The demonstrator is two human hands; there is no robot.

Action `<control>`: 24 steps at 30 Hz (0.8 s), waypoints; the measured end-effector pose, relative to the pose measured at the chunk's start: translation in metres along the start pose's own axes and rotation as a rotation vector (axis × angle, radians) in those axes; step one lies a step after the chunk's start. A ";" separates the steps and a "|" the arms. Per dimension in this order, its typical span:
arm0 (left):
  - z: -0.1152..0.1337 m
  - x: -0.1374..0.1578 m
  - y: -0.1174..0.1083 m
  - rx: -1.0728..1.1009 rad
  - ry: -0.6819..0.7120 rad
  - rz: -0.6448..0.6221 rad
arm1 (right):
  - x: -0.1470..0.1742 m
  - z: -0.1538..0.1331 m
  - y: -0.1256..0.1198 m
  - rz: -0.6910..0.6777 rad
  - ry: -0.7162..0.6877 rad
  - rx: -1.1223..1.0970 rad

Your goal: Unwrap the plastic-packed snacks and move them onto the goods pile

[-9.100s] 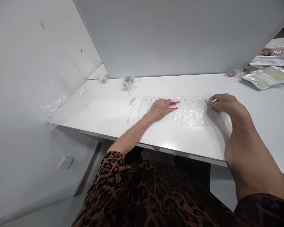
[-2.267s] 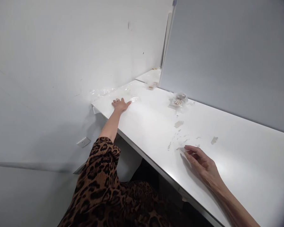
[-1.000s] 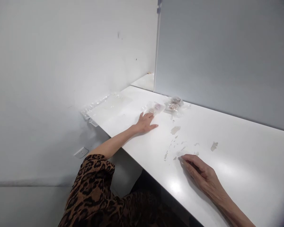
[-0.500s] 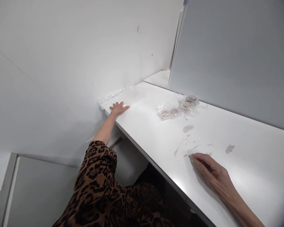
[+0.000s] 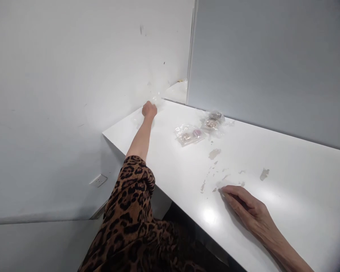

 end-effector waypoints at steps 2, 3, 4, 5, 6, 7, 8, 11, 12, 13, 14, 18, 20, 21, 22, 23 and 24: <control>0.038 -0.015 0.014 0.040 0.059 -0.122 | 0.000 -0.002 0.000 -0.004 -0.005 -0.001; 0.057 -0.016 0.022 0.046 0.091 -0.168 | 0.000 -0.002 0.000 -0.005 -0.011 -0.002; 0.075 -0.014 0.028 0.043 0.127 -0.179 | 0.000 -0.002 0.001 -0.010 -0.016 0.000; 0.093 -0.007 0.033 0.035 0.167 -0.157 | 0.000 -0.002 0.001 -0.018 -0.023 -0.001; 0.111 0.004 0.038 0.034 0.222 -0.123 | 0.000 -0.002 0.001 -0.025 -0.033 -0.004; 0.129 0.017 0.044 0.049 0.299 -0.104 | 0.000 -0.002 0.002 -0.032 -0.042 -0.008; 0.147 0.031 0.051 0.085 0.396 -0.117 | 0.000 -0.002 0.002 -0.035 -0.048 -0.014; 0.195 0.075 0.078 0.248 0.653 -0.338 | -0.001 -0.004 0.001 -0.019 -0.060 -0.031; 0.208 0.085 0.087 0.294 0.674 -0.415 | -0.001 -0.004 0.001 -0.016 -0.059 -0.031; 0.219 0.091 0.095 0.335 0.658 -0.475 | -0.002 -0.005 0.002 -0.013 -0.061 -0.032; 0.229 0.095 0.102 0.366 0.618 -0.518 | -0.003 -0.006 0.002 -0.012 -0.068 -0.034; 0.257 0.097 0.115 0.339 0.443 -0.510 | -0.007 -0.011 0.003 -0.029 -0.090 -0.043; 0.268 0.103 0.115 0.282 0.436 -0.491 | -0.008 -0.014 0.003 -0.026 -0.101 -0.055; 0.273 0.108 0.115 0.261 0.450 -0.484 | -0.008 -0.015 0.003 -0.024 -0.106 -0.063; 0.277 0.114 0.114 0.238 0.469 -0.472 | -0.009 -0.016 0.003 -0.024 -0.108 -0.071; 0.279 0.121 0.112 0.212 0.488 -0.451 | -0.010 -0.017 0.003 -0.026 -0.102 -0.081; 0.281 0.128 0.110 0.186 0.508 -0.425 | -0.010 -0.017 0.004 -0.033 -0.090 -0.091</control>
Point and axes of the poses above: each hand's wrist, its own x-axis away from the middle knuckle, its own y-axis out of the palm, z = x × y, the point moved 4 cm from there along -x, towards the middle knuckle, and after that the axes turned 15 degrees about y, right-handed, at the moved point
